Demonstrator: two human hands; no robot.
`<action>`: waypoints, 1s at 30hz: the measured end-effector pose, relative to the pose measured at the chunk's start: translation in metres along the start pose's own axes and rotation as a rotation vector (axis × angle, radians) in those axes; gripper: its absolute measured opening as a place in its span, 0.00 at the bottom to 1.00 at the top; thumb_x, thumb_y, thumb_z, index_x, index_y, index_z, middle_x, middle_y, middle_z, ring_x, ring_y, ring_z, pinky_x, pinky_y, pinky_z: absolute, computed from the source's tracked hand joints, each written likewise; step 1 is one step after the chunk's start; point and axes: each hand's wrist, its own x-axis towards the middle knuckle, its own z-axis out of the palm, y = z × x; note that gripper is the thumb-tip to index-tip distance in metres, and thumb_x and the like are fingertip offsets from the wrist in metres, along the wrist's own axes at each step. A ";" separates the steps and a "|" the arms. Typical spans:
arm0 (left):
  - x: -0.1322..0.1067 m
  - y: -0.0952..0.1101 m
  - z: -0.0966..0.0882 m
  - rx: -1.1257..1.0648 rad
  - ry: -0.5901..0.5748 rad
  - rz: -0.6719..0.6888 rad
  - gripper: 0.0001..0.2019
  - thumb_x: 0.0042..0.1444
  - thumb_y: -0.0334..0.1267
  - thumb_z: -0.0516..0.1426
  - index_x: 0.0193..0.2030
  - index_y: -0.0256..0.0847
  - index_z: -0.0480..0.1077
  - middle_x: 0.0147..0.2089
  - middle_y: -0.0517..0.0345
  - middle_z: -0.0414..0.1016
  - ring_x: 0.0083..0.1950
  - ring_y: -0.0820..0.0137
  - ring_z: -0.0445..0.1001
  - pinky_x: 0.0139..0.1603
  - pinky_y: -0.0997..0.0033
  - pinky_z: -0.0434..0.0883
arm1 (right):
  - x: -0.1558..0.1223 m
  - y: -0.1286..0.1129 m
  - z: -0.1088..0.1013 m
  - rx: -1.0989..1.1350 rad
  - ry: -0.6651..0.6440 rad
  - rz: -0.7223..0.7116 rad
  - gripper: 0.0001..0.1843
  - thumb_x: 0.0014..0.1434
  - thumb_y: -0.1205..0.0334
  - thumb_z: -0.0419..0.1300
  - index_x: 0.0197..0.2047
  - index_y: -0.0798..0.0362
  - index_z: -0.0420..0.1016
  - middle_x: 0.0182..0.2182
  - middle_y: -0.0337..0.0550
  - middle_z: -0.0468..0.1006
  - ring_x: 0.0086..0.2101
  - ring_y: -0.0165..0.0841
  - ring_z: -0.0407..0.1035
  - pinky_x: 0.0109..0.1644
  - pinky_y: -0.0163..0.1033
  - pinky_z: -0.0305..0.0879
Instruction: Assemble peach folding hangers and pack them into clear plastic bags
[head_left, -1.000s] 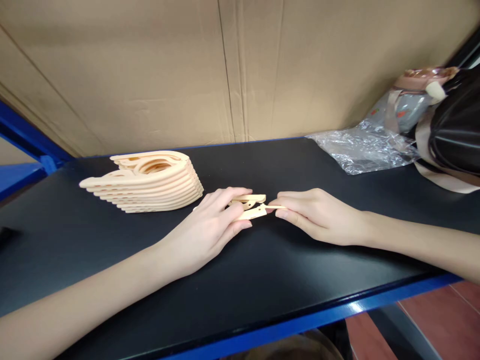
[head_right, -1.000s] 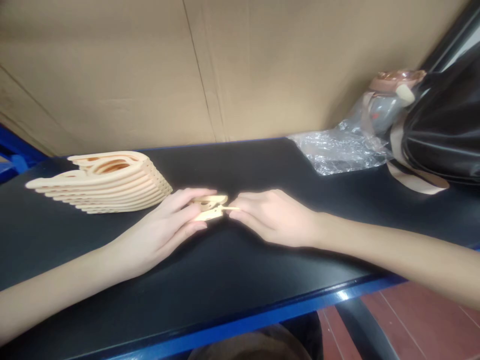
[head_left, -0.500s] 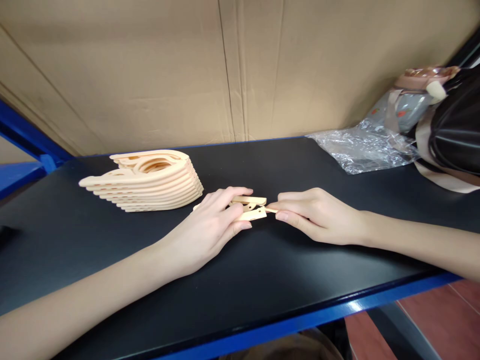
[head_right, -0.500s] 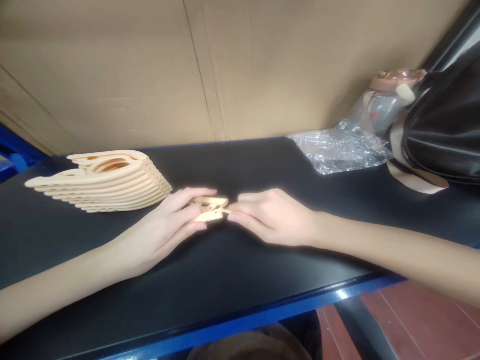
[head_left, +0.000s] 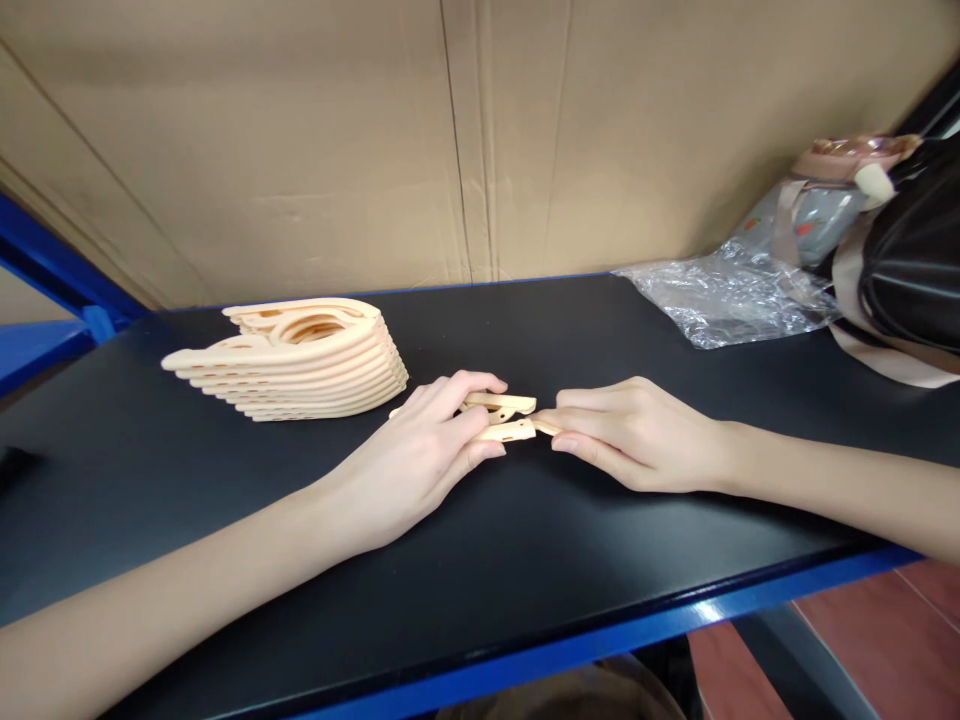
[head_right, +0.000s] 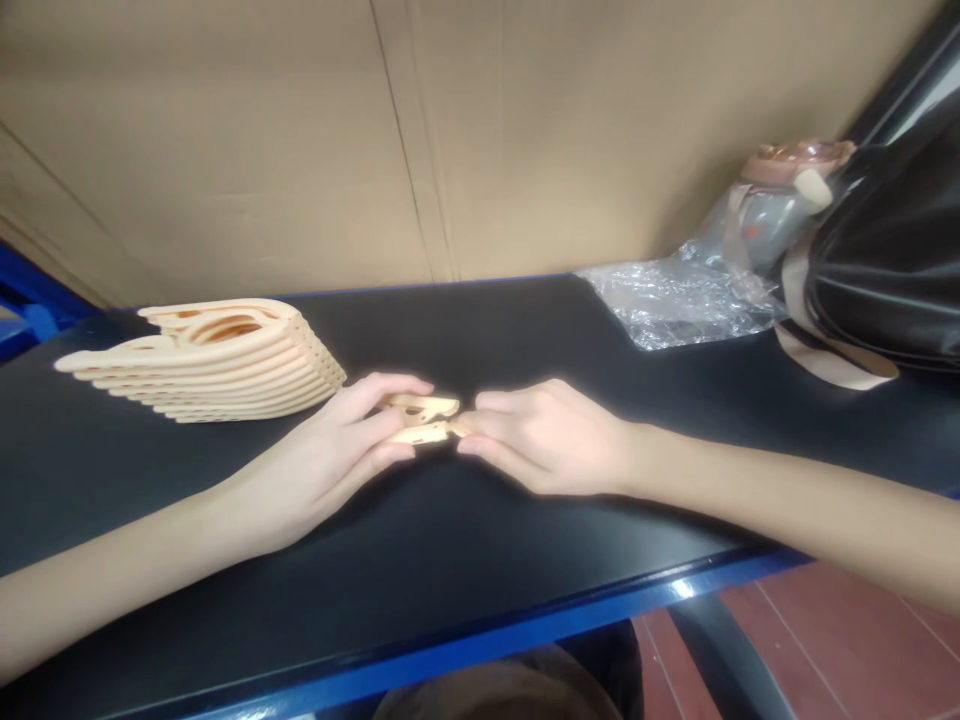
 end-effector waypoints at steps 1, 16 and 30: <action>0.000 0.000 0.000 0.002 0.002 0.005 0.15 0.71 0.41 0.45 0.45 0.39 0.71 0.61 0.51 0.64 0.55 0.61 0.67 0.57 0.56 0.67 | 0.000 0.000 0.000 -0.016 0.004 -0.012 0.22 0.72 0.57 0.43 0.53 0.57 0.74 0.28 0.40 0.70 0.26 0.28 0.63 0.30 0.33 0.58; 0.000 -0.002 0.002 0.050 -0.005 0.062 0.13 0.70 0.41 0.47 0.47 0.39 0.69 0.59 0.50 0.65 0.54 0.61 0.68 0.54 0.58 0.68 | -0.002 -0.003 -0.001 -0.255 0.047 -0.113 0.23 0.72 0.58 0.42 0.44 0.59 0.76 0.27 0.40 0.71 0.24 0.28 0.63 0.24 0.35 0.53; 0.001 -0.003 0.002 0.043 0.010 0.088 0.15 0.70 0.43 0.46 0.47 0.40 0.72 0.59 0.49 0.67 0.54 0.60 0.69 0.55 0.57 0.68 | -0.001 -0.002 0.000 -0.108 -0.010 -0.076 0.25 0.73 0.58 0.40 0.40 0.59 0.76 0.27 0.41 0.71 0.23 0.26 0.60 0.26 0.34 0.53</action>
